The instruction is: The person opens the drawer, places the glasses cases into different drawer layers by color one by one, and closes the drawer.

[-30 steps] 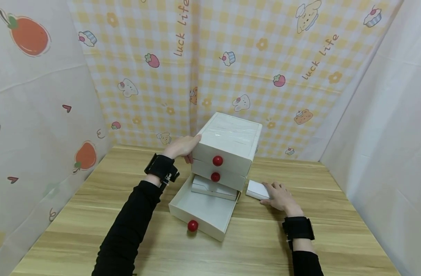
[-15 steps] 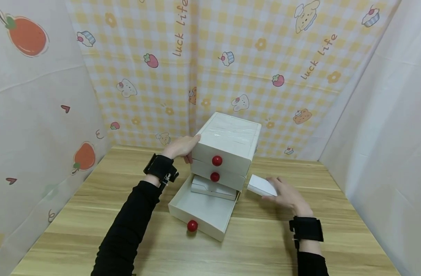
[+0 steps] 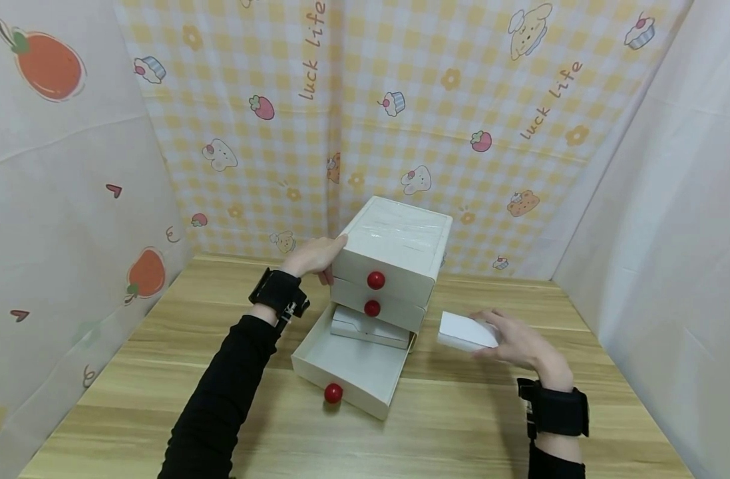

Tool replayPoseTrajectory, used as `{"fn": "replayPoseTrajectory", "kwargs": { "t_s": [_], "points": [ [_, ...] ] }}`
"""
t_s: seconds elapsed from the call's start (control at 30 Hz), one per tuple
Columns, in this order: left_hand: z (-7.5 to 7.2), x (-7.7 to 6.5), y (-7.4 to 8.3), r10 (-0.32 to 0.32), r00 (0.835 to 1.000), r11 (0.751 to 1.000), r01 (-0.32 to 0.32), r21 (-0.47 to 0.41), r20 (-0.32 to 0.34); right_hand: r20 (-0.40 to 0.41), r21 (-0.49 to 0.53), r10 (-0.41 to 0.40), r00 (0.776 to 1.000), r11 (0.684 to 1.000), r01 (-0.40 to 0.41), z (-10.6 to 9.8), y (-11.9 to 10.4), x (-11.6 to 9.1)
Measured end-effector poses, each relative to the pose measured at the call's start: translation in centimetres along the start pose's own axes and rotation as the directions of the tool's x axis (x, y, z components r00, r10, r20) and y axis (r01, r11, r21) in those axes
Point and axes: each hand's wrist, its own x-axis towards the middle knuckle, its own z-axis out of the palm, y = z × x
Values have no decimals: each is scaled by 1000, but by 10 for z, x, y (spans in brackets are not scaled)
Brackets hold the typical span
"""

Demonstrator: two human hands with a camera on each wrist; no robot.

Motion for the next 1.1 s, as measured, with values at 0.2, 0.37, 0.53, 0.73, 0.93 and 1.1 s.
{"fn": "replayPoseTrajectory", "kwargs": {
  "t_s": [0.2, 0.37, 0.53, 0.73, 0.93, 1.1],
  "points": [
    [0, 0, 1, 2, 1000, 1000, -2, 11, -1, -28, -40, -72, 997, 997, 71, -9, -18, -9],
    [-1, 0, 1, 3, 1000, 1000, -3, 12, -6, -29, -67, -177, 984, 982, 175, -12, -36, -13],
    [0, -2, 1, -2, 1000, 1000, 2, 11, -5, 0, -63, -255, 967, 965, 255, -7, -51, -10],
    [1, -1, 1, -11, 1000, 1000, 11, 7, -3, 15, -78, -332, 943, 940, 333, 12, -71, 5],
    [0, -1, 1, -7, 1000, 1000, 7, 10, -3, -12, -79, -363, 932, 929, 361, 30, -90, 18],
    [-1, -3, 2, -11, 1000, 1000, 11, 14, 3, -44, -168, -405, 913, 904, 393, 44, -104, 26]
  ]
}}
